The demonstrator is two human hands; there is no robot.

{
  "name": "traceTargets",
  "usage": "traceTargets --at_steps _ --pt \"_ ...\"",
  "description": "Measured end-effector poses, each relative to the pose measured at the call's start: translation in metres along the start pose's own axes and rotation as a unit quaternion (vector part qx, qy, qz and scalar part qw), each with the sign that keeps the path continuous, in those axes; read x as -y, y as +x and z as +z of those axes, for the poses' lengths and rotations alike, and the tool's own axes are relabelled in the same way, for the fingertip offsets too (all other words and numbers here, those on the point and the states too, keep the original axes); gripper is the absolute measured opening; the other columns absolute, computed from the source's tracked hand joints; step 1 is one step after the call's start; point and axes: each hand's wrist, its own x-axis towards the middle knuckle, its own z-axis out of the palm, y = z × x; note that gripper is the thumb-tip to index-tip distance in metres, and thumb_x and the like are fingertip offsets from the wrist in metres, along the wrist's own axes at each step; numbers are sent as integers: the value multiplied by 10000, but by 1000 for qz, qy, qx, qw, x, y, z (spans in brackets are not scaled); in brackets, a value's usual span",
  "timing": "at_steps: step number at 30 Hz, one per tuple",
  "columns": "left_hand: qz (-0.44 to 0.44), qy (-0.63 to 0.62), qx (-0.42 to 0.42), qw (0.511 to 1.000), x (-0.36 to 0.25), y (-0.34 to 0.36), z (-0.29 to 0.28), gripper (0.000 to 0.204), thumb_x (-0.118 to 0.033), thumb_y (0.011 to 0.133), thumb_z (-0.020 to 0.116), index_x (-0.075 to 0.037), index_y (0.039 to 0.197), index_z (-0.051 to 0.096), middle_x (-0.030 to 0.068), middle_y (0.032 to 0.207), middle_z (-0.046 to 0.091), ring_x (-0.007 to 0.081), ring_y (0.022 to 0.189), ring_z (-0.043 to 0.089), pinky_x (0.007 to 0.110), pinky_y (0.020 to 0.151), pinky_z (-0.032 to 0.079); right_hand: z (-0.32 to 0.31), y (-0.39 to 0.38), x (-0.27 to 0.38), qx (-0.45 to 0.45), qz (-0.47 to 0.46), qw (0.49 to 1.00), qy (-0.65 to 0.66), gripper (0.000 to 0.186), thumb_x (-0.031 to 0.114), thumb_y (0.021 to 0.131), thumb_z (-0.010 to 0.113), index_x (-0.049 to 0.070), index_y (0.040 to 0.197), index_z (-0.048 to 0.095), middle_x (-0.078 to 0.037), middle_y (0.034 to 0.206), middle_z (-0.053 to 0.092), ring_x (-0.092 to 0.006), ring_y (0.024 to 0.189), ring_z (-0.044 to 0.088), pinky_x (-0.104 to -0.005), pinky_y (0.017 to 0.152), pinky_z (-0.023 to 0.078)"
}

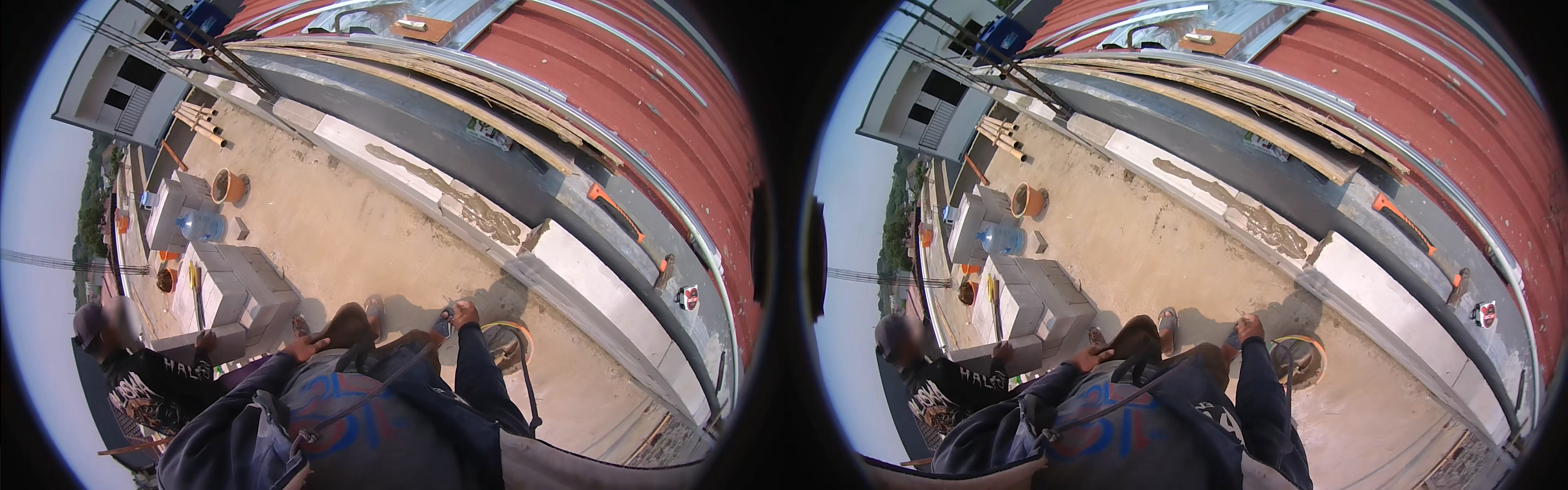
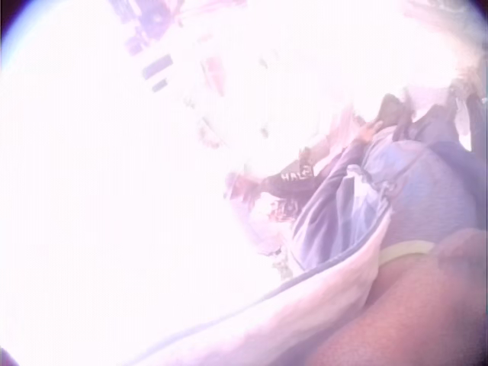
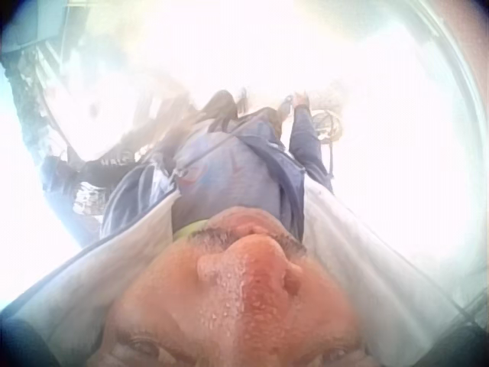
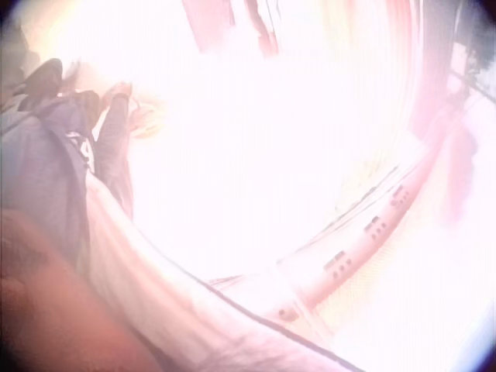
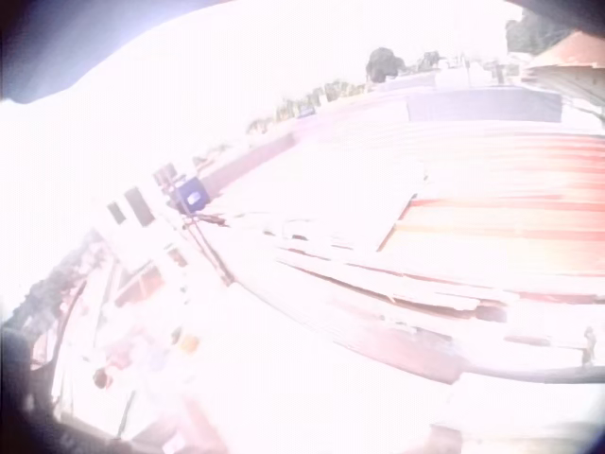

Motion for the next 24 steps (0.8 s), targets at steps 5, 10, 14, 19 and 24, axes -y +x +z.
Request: traceTargets --at_steps 5,10,14,19,24 --pt "21 39 -34 998 -26 38 -45 799 -636 1023 564 -35 1548 526 270 1535 552 398 1470 490 423 1225 364 -2 -12 176 98 -27 993 53 212 232 1047 635 45 959 684 -108 870 729 -177 723 684 -358 649 576" --pt "124 30 -28 991 -83 126 -133 729 -569 1033 574 -19 1511 565 276 1528 555 393 1465 495 431 1222 372 3 -10 199 49 17 995 -89 151 197 1017 645 68 1026 723 -154 960 776 -204 836 759 -357 713 588" --pt "274 128 -15 953 -127 207 -215 597 -476 1039 611 -25 1429 643 256 1458 618 396 1392 568 433 1171 438 20 -28 154 -121 165 973 -103 158 163 932 703 75 1060 731 -177 952 784 -211 865 773 -349 721 588" --pt "395 217 61 891 -195 250 -335 449 -397 1035 650 -50 1311 717 220 1336 688 385 1197 690 442 1038 539 111 -138 134 -379 319 860 125 201 40 908 699 76 1106 689 -139 783 727 -198 622 679 -345 604 552" --pt "452 311 134 825 -251 291 -399 422 -361 1042 646 -30 1293 722 218 1294 710 341 1105 736 413 932 580 240 -185 246 -453 315 709 440 171 87 959 731 74 1099 635 -56 774 686 -167 625 641 -316 542 493"
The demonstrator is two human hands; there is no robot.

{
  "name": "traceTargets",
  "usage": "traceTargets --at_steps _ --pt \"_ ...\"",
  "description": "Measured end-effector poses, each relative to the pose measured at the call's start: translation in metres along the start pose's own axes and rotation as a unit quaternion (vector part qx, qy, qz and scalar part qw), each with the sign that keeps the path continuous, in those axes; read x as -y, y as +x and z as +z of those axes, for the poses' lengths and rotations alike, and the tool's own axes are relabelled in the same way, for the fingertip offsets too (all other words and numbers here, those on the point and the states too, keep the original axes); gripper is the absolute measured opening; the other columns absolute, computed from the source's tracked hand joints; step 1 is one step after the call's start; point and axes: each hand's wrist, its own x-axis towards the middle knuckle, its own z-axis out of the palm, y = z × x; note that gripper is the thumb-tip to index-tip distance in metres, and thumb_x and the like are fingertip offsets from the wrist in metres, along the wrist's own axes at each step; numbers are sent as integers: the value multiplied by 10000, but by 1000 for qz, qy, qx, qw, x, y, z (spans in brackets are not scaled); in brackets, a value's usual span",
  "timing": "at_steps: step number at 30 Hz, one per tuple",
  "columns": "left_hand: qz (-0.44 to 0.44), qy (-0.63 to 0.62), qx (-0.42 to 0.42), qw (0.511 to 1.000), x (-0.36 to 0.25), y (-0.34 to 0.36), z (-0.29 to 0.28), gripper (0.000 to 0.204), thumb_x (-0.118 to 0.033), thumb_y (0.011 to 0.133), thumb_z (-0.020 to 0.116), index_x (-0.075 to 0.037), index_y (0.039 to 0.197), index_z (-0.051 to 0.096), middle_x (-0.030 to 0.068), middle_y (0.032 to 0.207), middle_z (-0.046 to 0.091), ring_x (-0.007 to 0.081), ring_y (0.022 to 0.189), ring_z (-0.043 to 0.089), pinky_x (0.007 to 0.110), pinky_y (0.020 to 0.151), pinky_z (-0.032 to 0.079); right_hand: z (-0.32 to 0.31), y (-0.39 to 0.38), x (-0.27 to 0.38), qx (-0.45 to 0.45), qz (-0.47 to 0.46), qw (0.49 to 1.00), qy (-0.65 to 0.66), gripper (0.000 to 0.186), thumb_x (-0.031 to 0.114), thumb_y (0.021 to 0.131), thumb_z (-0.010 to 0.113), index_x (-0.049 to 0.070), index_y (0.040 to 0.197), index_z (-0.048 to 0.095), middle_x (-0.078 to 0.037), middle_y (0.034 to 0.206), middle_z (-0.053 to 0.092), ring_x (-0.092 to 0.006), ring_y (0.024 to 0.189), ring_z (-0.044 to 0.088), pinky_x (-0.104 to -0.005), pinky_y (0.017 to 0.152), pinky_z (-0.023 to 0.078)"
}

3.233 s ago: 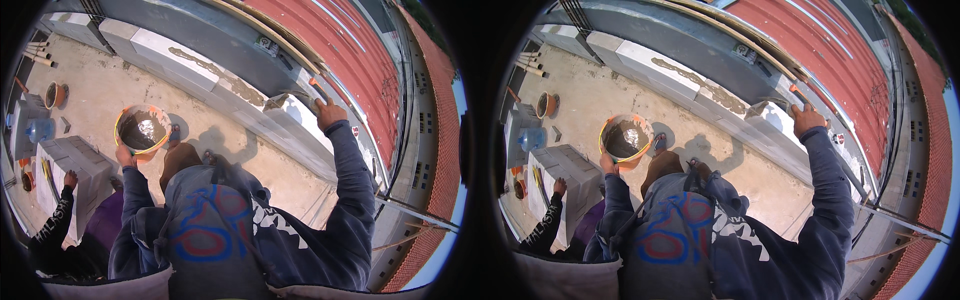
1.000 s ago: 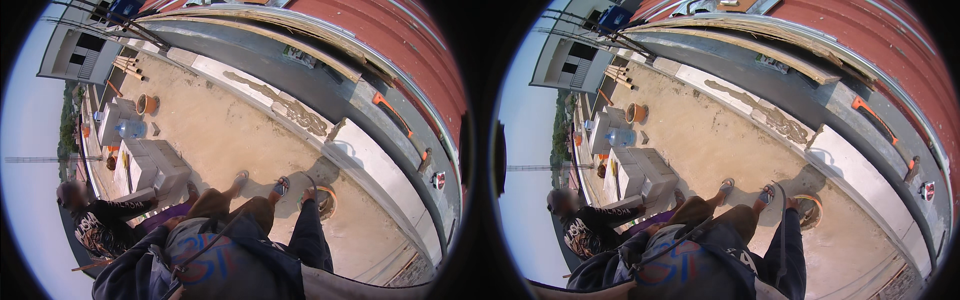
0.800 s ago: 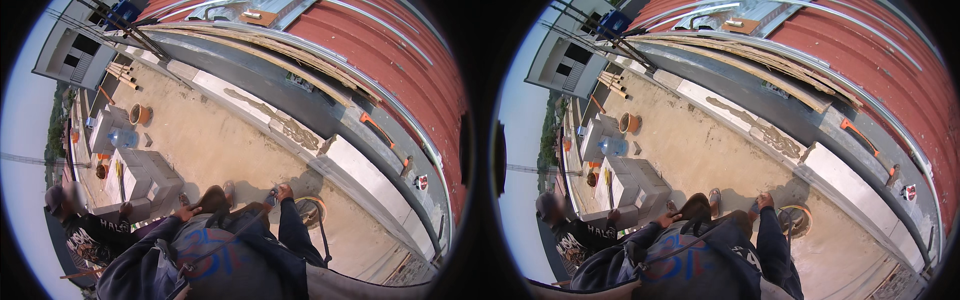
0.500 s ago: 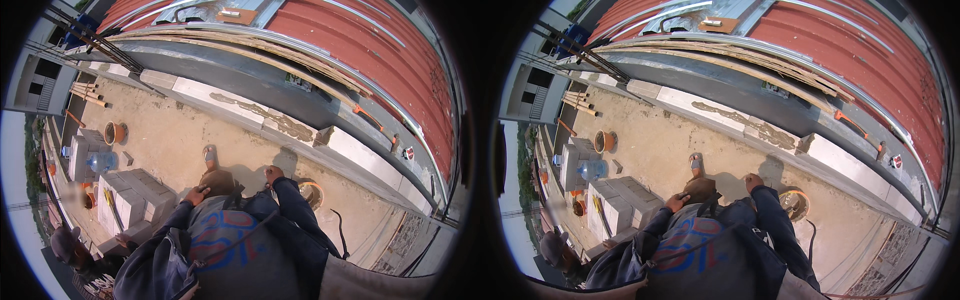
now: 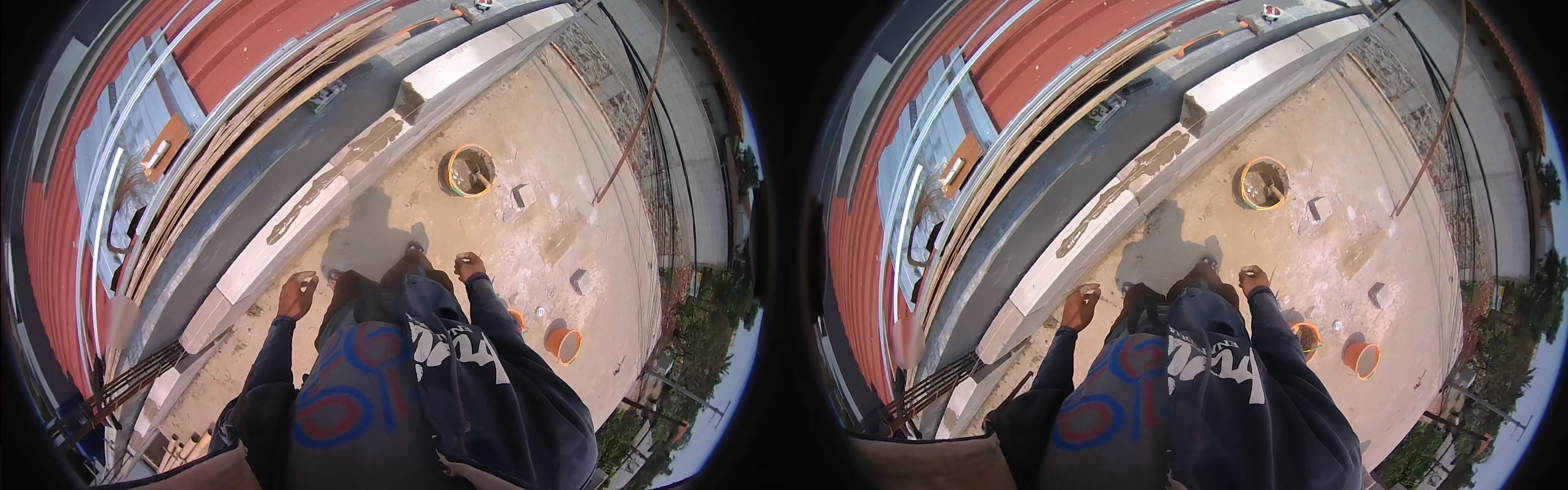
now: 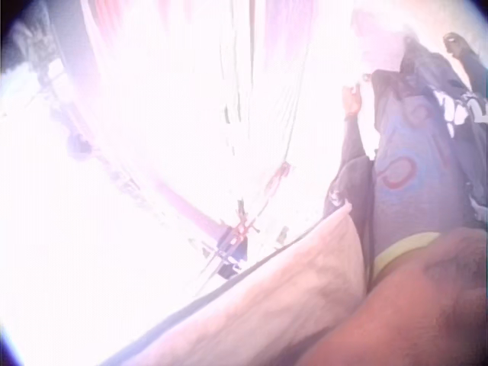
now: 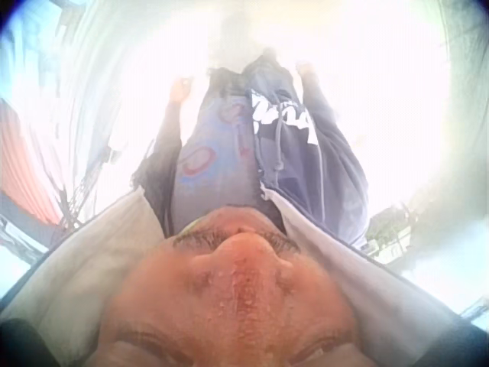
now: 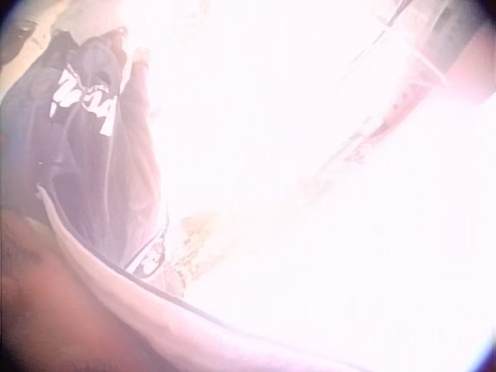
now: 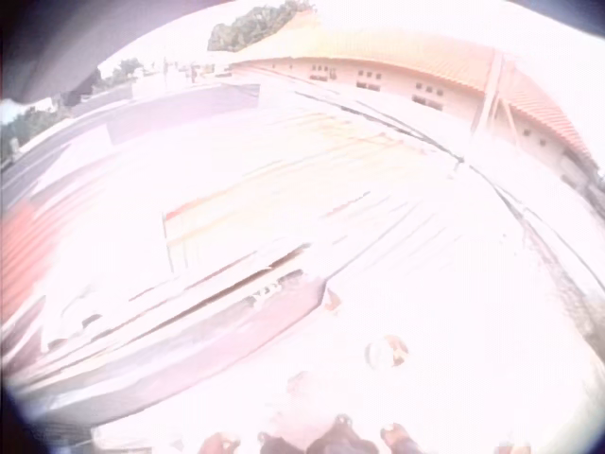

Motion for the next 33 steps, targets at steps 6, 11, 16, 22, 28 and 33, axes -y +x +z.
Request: traceTargets --at_steps 6,11,16,22,28,33 --pt "105 -26 138 984 -64 44 13 413 -345 1076 635 6 1279 714 127 1151 761 173 1051 696 335 922 545 50 -126 -8 -81 -52 994 47 180 144 932 730 69 1094 712 -141 933 771 -219 820 734 -353 783 576" --pt "202 28 241 949 -79 63 68 436 -399 1083 633 -32 1307 700 42 1080 707 127 1021 638 279 846 477 67 -188 -43 -99 -47 994 -19 350 356 912 737 108 1158 729 -192 1122 763 -364 1102 722 -451 965 556" --pt "142 46 358 922 -89 19 126 451 -419 1085 629 -54 1343 688 28 1081 694 120 992 647 258 795 467 51 -272 -124 -143 54 981 119 312 326 913 734 113 1141 730 -192 1110 765 -353 1090 731 -443 953 567" --pt "202 187 530 802 -103 -50 194 457 -366 1079 648 -4 1355 679 90 1200 730 166 1067 696 317 925 550 45 -372 -226 -315 124 909 243 264 288 894 742 107 1086 744 -196 1078 768 -361 1061 727 -427 945 555" --pt "248 311 575 715 -124 -79 222 485 -431 1044 676 -62 1357 696 147 1229 745 221 1029 748 351 908 580 132 -414 -345 -414 268 851 181 306 382 923 657 124 1069 734 -240 1179 745 -429 1154 689 -452 1025 527" --pt "428 340 504 669 -132 -39 201 492 -445 1028 635 -39 1295 712 218 1287 719 366 1181 703 434 1008 546 257 -452 -436 -335 381 848 154 270 338 897 666 91 970 745 -219 1078 771 -349 1054 741 -413 963 559"
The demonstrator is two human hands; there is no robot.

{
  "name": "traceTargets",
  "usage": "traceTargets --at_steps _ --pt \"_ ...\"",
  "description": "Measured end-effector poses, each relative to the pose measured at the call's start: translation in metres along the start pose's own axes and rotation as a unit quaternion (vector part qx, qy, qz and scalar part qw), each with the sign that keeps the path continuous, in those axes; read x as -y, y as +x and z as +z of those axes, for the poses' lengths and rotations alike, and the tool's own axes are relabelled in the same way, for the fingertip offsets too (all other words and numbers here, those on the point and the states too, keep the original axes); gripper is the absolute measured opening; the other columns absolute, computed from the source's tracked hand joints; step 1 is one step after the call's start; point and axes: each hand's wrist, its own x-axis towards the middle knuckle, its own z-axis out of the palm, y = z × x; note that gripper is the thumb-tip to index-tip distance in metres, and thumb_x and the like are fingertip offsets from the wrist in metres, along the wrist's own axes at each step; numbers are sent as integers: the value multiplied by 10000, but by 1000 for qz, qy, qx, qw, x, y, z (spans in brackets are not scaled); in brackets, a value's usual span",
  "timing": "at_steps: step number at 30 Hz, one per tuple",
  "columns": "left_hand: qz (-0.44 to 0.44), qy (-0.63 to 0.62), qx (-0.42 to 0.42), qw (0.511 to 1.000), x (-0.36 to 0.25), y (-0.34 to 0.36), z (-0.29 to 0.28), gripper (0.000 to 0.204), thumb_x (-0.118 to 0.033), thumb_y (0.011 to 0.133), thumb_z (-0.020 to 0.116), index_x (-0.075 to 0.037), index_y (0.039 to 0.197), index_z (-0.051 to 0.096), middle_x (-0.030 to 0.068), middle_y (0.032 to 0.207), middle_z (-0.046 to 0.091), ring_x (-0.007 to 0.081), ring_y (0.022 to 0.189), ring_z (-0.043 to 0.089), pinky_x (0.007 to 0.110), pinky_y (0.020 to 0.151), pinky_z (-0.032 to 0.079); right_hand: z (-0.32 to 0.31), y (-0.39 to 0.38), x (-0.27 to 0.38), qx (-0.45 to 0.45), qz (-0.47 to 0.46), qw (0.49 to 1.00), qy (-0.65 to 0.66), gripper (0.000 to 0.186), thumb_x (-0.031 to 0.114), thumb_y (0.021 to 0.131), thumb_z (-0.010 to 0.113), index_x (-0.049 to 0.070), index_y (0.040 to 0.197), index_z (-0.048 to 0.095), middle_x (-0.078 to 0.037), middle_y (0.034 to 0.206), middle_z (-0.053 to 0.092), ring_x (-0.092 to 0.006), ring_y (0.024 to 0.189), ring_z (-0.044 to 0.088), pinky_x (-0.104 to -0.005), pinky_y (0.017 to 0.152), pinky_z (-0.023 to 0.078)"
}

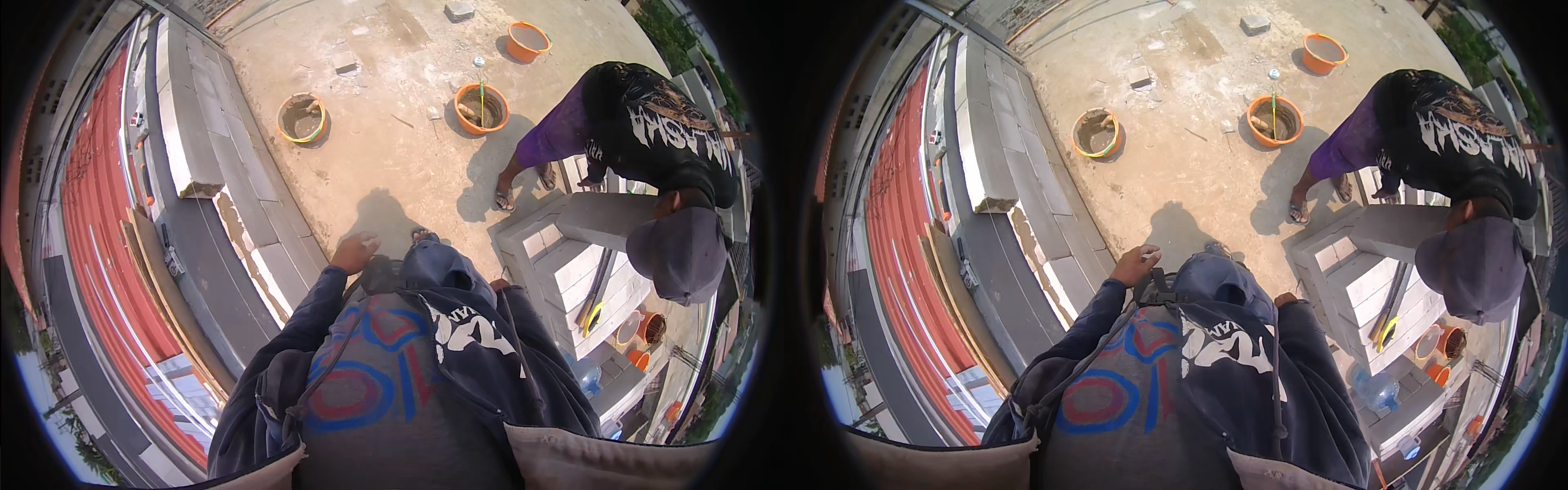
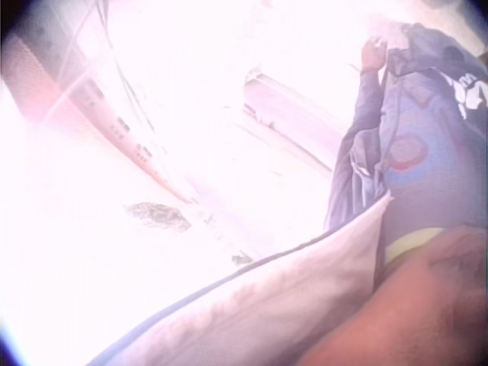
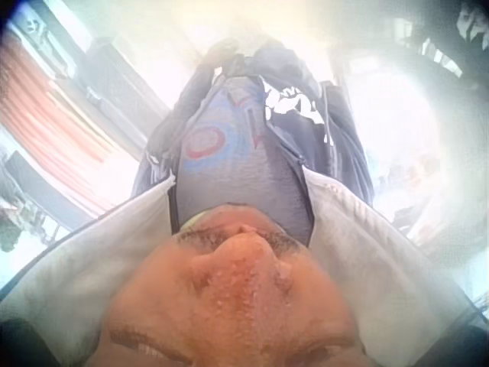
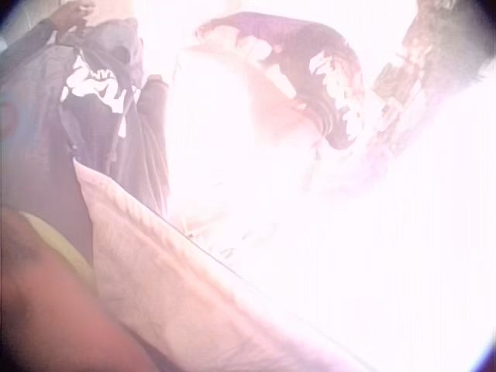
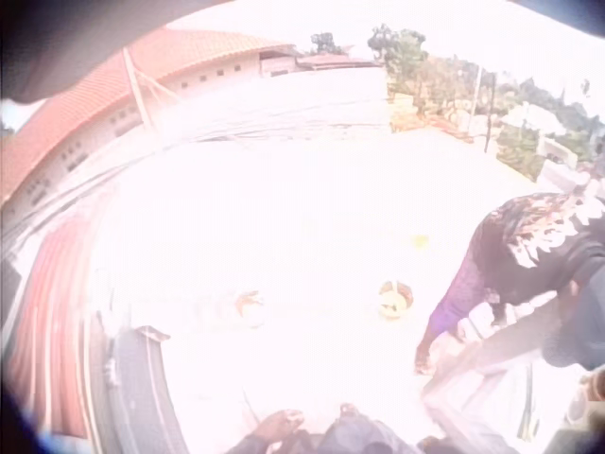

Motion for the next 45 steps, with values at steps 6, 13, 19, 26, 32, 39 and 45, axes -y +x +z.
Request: traceTargets --at_steps 6,13,19,26,32,39,45 --pt "-106 -97 -33 989 94 -111 -15 558 -524 1050 595 -73 1363 688 200 1309 717 341 1231 675 416 1027 532 61 -6 46 95 -118 982 -112 255 313 885 704 101 1020 745 -209 1029 780 -351 1021 751 -423 944 571" --pt "-130 -146 -52 979 164 -187 24 557 -537 1016 594 -92 1329 712 208 1304 717 376 1230 670 454 1054 507 39 1 117 77 -291 925 -233 268 284 871 747 112 1077 745 -197 972 790 -353 982 763 -435 923 585" --pt "-134 -164 -120 970 182 -209 -4 550 -523 1014 596 -73 1302 726 201 1295 725 376 1201 690 454 1043 523 42 -70 201 6 -229 973 -11 268 239 891 791 101 1112 728 -152 976 800 -255 873 771 -407 843 604" --pt "-121 -199 -143 962 213 -183 -2 524 -477 1011 630 -31 1267 732 232 1215 748 342 1182 711 428 1015 540 70 -36 140 87 -231 967 -67 416 428 844 853 112 1103 777 -130 1079 802 -299 991 770 -401 929 598" --pt "-113 -184 -57 975 228 -160 52 533 -482 995 648 -17 1238 742 211 1011 781 348 927 758 438 861 568 68 -34 -18 87 -129 988 13 355 305 794 882 152 1103 797 -122 1157 784 -278 1098 731 -413 981 571" --pt "-80 -197 -28 977 218 -129 41 530 -437 998 674 16 1268 719 169 985 781 263 869 746 408 813 569 8 -120 20 -131 17 888 441 327 348 934 808 141 1144 666 -100 981 743 -264 749 742 -465 597 580" --pt "54 -139 -52 987 89 -71 -9 539 -386 1032 678 -7 1412 621 168 1195 751 243 1082 727 366 949 555 -191 -218 134 -582 -196 784 91 808 254 766 875 146 1486 524 -233 1489 494 -390 1396 489 -539 1162 400"
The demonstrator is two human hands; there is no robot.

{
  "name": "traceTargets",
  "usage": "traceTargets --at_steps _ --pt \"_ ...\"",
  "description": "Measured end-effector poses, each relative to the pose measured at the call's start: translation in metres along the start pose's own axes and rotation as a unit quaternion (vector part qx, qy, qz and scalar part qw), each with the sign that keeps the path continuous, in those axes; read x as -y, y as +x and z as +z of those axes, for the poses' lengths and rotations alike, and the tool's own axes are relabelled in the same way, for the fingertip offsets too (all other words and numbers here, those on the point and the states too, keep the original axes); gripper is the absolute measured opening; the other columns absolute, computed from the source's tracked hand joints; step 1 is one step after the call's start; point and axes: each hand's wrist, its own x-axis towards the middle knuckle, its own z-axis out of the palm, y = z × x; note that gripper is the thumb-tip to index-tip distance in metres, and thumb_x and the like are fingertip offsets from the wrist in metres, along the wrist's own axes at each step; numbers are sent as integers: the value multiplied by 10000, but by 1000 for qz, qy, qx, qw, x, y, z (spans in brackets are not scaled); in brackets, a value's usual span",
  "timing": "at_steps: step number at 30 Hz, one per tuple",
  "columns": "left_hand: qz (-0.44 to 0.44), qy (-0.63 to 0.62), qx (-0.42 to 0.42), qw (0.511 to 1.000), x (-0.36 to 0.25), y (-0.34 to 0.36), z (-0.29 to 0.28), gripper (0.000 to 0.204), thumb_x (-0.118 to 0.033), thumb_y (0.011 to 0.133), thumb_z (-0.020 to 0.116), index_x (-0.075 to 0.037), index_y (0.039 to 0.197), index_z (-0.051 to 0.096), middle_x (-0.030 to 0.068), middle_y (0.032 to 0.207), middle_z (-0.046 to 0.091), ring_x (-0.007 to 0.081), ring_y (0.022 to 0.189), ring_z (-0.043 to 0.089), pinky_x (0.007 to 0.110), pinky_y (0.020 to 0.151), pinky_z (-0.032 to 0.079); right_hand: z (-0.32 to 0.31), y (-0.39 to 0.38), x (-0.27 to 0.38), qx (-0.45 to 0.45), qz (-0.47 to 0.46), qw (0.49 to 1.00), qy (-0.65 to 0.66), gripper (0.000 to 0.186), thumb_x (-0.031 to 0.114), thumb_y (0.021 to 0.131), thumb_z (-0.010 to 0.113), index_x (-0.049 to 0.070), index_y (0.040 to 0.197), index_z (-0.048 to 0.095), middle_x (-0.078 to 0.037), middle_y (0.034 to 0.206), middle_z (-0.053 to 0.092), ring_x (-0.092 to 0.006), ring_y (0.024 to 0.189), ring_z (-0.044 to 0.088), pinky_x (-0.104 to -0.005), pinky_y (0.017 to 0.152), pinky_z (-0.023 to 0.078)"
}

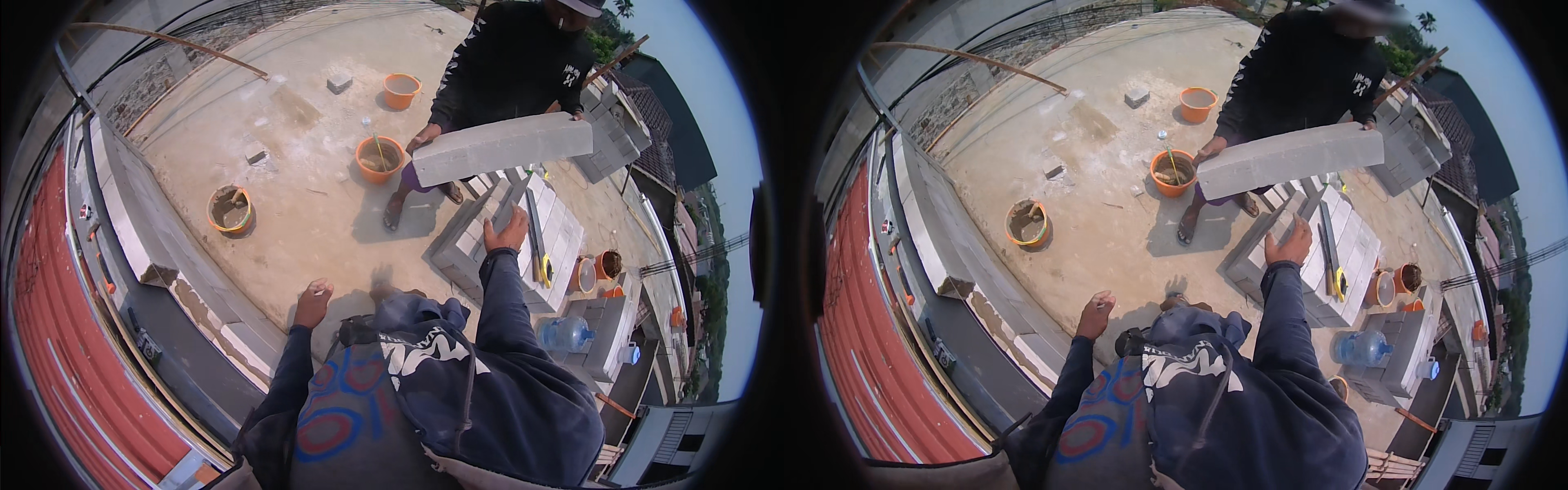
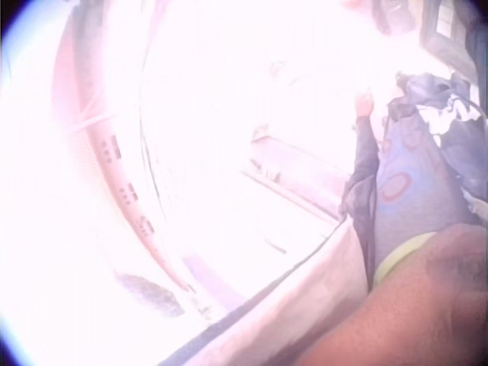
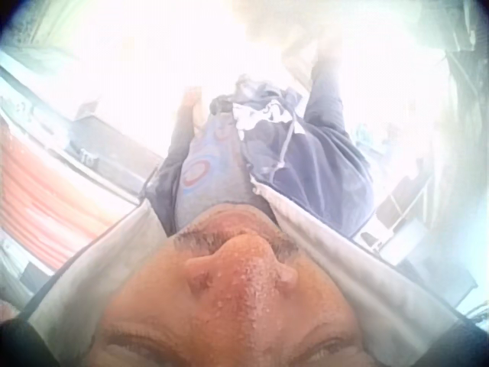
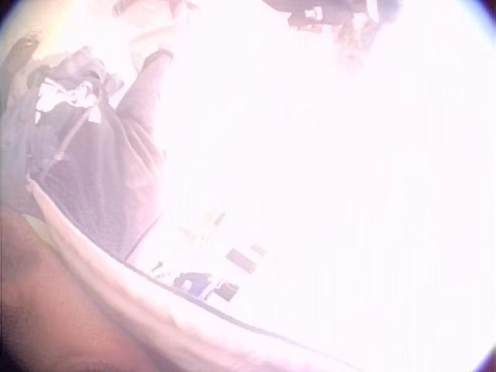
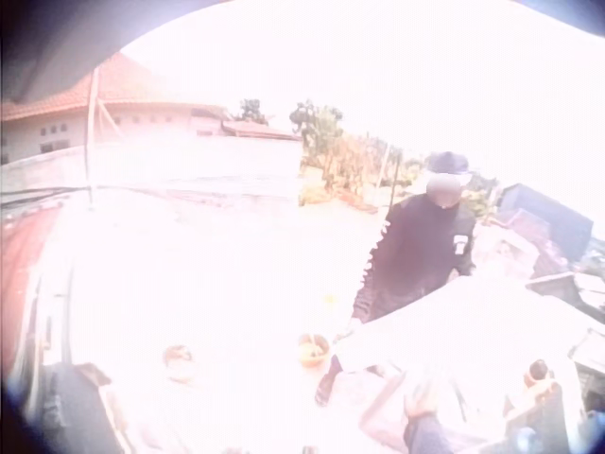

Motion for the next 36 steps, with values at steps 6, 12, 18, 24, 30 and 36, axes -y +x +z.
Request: traceTargets --at_steps 6,12,18,24,30,36 --pt "-119 -350 154 916 -151 87 49 738 -652 1085 433 -126 1604 432 161 1587 512 292 1427 509 495 1171 395 -80 177 82 173 -350 813 -432 1137 338 809 864 431 1693 155 -86 1793 115 -335 1656 87 -742 1256 -45" --pt "-178 -461 82 865 -148 172 105 880 -772 1028 406 -176 1671 323 128 1679 389 353 1543 347 556 1239 290 -55 236 139 300 -476 733 -381 1255 325 683 901 273 1707 177 -188 1575 483 -403 1472 453 -702 1251 179" --pt "-102 -676 97 723 -134 220 159 736 -676 994 578 -147 1505 538 75 1493 589 253 1333 578 455 1096 473 -44 203 147 295 -541 748 -245 922 220 568 835 28 1416 527 -156 1211 590 -356 1144 587 -554 1047 394" --pt "-91 -737 96 663 -124 221 158 601 -597 973 652 -151 1376 647 46 1317 688 183 1174 669 374 987 543 -25 184 158 326 -579 694 -279 894 300 579 805 26 1377 510 -138 1150 562 -344 1114 561 -496 999 416" --pt "-61 -705 85 702 -135 190 171 581 -608 965 645 -156 1330 648 34 1233 697 190 1097 690 377 931 564 -55 163 141 349 -539 711 -286 960 345 558 859 30 1383 484 -147 1174 559 -364 1150 556 -512 1008 414" --pt "-77 -654 -195 727 -14 13 185 563 -619 956 637 -161 1283 649 23 1149 705 197 1021 711 380 874 585 14 118 170 435 -706 528 -181 1127 506 565 918 25 1488 486 -184 1284 568 -403 1233 530 -578 1037 410"
